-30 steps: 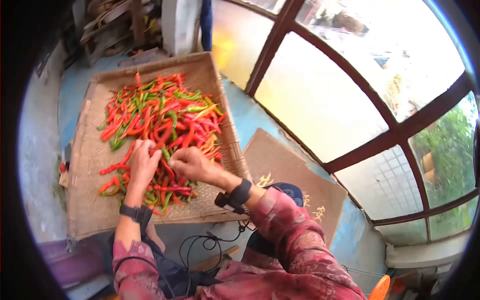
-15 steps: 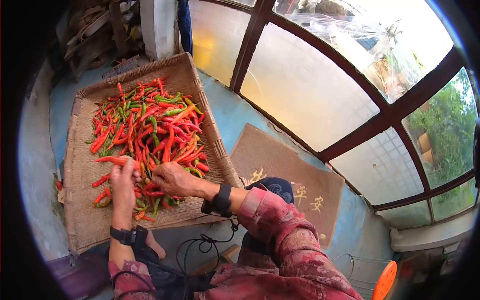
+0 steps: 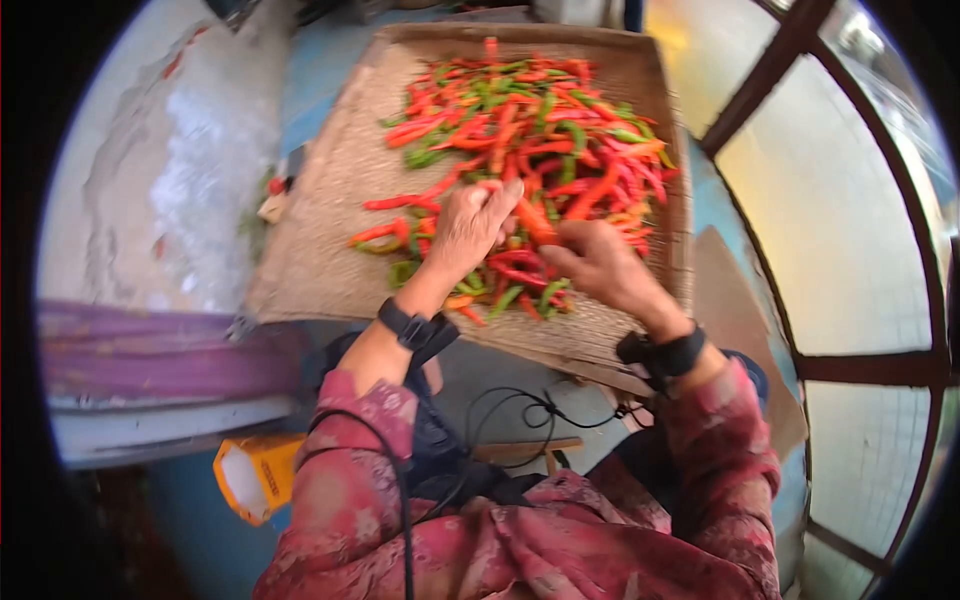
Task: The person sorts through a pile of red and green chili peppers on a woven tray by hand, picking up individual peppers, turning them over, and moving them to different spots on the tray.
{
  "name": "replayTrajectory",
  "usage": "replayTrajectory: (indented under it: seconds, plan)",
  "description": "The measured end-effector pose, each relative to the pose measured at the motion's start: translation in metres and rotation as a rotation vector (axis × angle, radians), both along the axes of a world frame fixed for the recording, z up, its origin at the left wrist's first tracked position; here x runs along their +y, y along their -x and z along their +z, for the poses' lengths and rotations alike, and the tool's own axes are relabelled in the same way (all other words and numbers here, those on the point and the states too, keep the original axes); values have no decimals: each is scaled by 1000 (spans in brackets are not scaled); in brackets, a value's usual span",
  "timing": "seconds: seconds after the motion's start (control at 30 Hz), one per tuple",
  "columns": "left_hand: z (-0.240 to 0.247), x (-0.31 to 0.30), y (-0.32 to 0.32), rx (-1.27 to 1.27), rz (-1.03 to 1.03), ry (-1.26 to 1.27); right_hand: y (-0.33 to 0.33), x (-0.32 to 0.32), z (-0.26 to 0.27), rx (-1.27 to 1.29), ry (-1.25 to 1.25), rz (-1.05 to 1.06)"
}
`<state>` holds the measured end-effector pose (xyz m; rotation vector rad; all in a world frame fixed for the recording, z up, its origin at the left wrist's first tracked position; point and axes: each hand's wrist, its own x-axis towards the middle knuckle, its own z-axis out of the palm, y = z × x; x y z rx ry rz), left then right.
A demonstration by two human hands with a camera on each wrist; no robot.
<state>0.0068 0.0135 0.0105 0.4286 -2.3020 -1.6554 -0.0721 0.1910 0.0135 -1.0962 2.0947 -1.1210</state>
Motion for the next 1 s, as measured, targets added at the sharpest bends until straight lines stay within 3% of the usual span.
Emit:
replayTrajectory:
  seconds: [0.07, 0.13, 0.17, 0.2, 0.23, 0.27, 0.33, 0.37, 0.4, 0.47, 0.57, 0.67, 0.77, 0.83, 0.87, 0.93, 1.0]
  plan:
    - [-1, -25, 4, 72, 160, -245, 10, 8, -2, -80, 65, 3]
    - [6, -50, -1, 150, 234, -258, 23, 11, 8, -137, 61, -108]
    - [1, -66, 3, 146, 249, -254, 26, 7, 17, -342, 310, -142]
    - [-9, -82, 8, 125, 247, -36, 28, 5, 26, -553, 553, -179]
    - [-14, -91, 6, 102, 240, 182, 27, 3, 31, -592, 569, -246]
    - [-20, -98, 2, 94, 251, 186, 27, 3, 32, -630, 585, -314]
    - [-23, -108, -5, -42, 262, 874, 26, 5, 18, -525, 483, -260]
    - [-28, -113, -8, -124, 243, 929, 22, 6, 12, -477, 388, -191]
    - [-32, -112, -8, -128, 247, 929, 16, 7, 8, -428, 291, -125]
    - [-43, -105, -3, -366, 172, 956, 7, 7, 6, -346, 142, -21]
    - [-81, -108, 10, -435, 130, 1038, -1, 4, 2, -348, 50, 27]
    - [-67, -95, 18, -438, 154, 1053, -2, 1, -4, -349, 46, 40]
    - [-52, -87, 21, -590, 141, 906, -1, -1, -6, -326, 61, 27]
    - [-43, -83, 20, -334, 206, 778, 1, -2, -13, -255, 133, 14]
    - [-38, -79, 20, -330, 202, 780, 2, -2, -13, -253, 135, 10]
    - [-19, -60, 13, 105, 208, 808, 0, -3, -6, -209, 197, -6]
    - [-8, -37, 9, 258, 161, 756, -2, -6, -4, -284, 250, -68]
